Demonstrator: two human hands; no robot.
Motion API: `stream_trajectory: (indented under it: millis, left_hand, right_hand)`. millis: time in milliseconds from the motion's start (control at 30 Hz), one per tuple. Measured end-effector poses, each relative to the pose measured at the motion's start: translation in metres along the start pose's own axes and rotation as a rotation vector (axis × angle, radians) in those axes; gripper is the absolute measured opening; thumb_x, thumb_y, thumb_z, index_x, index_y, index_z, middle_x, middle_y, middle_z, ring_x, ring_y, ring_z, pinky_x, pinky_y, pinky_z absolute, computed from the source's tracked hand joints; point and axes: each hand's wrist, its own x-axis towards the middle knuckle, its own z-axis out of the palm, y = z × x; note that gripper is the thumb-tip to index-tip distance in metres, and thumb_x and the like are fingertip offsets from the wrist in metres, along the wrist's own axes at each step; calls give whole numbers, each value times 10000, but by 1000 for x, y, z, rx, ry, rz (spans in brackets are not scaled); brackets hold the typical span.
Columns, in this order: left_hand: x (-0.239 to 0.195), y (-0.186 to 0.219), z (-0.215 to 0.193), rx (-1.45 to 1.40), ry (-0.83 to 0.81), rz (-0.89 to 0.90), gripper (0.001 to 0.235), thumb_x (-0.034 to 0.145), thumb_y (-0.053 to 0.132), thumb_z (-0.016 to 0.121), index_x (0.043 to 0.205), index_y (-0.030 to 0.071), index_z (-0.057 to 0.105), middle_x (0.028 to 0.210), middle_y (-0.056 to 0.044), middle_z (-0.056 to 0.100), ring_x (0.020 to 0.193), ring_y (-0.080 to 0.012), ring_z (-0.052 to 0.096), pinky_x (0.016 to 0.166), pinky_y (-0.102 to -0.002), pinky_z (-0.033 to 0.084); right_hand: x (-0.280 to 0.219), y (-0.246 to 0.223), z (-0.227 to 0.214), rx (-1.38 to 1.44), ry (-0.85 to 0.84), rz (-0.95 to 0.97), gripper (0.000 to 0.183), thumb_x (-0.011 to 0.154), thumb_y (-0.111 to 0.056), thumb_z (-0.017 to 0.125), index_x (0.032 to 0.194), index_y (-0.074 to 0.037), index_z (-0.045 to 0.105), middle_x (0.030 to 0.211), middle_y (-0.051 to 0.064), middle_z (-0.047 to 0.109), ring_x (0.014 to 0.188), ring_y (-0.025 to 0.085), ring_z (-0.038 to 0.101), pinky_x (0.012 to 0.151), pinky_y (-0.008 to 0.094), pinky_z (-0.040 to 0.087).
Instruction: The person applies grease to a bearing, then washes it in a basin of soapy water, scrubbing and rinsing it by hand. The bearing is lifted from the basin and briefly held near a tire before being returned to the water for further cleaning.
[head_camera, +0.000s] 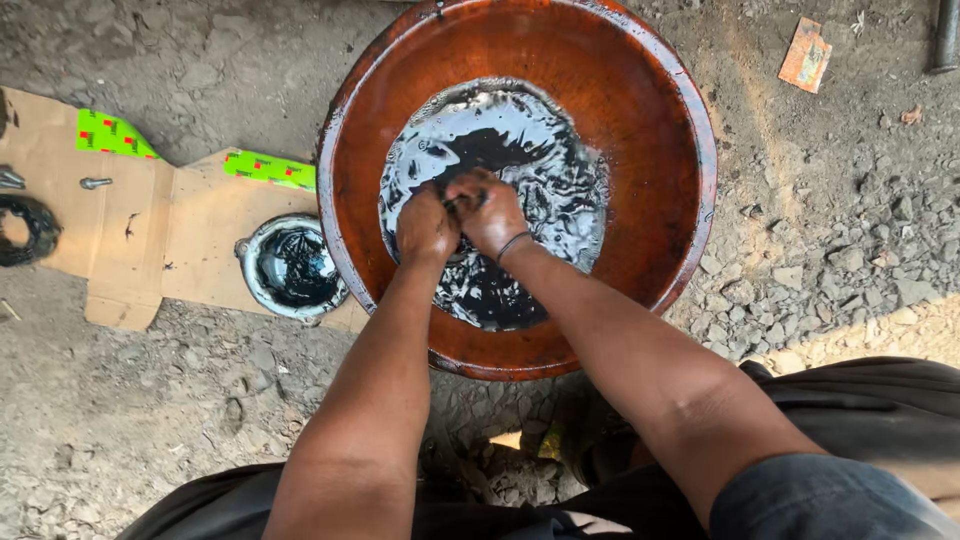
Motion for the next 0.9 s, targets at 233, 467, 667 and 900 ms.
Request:
stream_trajectory:
  millis: [233, 467, 667, 900]
  left_hand:
    - [-4, 4, -4, 27, -28, -19, 366, 757, 137, 751, 1067, -25, 642, 1002, -286, 708, 962, -450, 691, 863, -502, 548]
    - [-2, 11, -10, 12, -10, -10, 286, 844, 176, 732, 1052, -7, 662, 1009, -275, 720, 991, -439, 691, 897, -493, 543]
    - [-6, 13, -14, 46, -47, 3, 372, 773, 170, 768, 1059, -26, 634, 1016, -274, 714, 998, -433, 690, 894, -479, 546]
    - [-1, -2, 5, 41, -21, -14, 266, 849, 115, 691, 1081, -4, 638, 1006, -272, 717, 1000, -441, 693, 912, -502, 543]
  right_hand:
    - [-8, -6, -18, -143, -49, -52, 162, 801, 17, 734, 936, -66, 700, 989, 135, 738, 968, 346, 693, 871, 396, 565]
    - [-12, -1, -7, -162, -42, 11, 123, 848, 3, 699, 947, -70, 714, 1036, 127, 729, 973, 342, 699, 875, 399, 565]
    - [-5, 7, -2, 52, -62, 391, 77, 870, -54, 711, 940, -74, 735, 962, 108, 764, 926, 276, 747, 831, 359, 581]
    - [-18, 0, 2, -136, -19, -92, 131, 817, -36, 712, 925, -77, 774, 1008, 123, 772, 1005, 325, 707, 928, 381, 556]
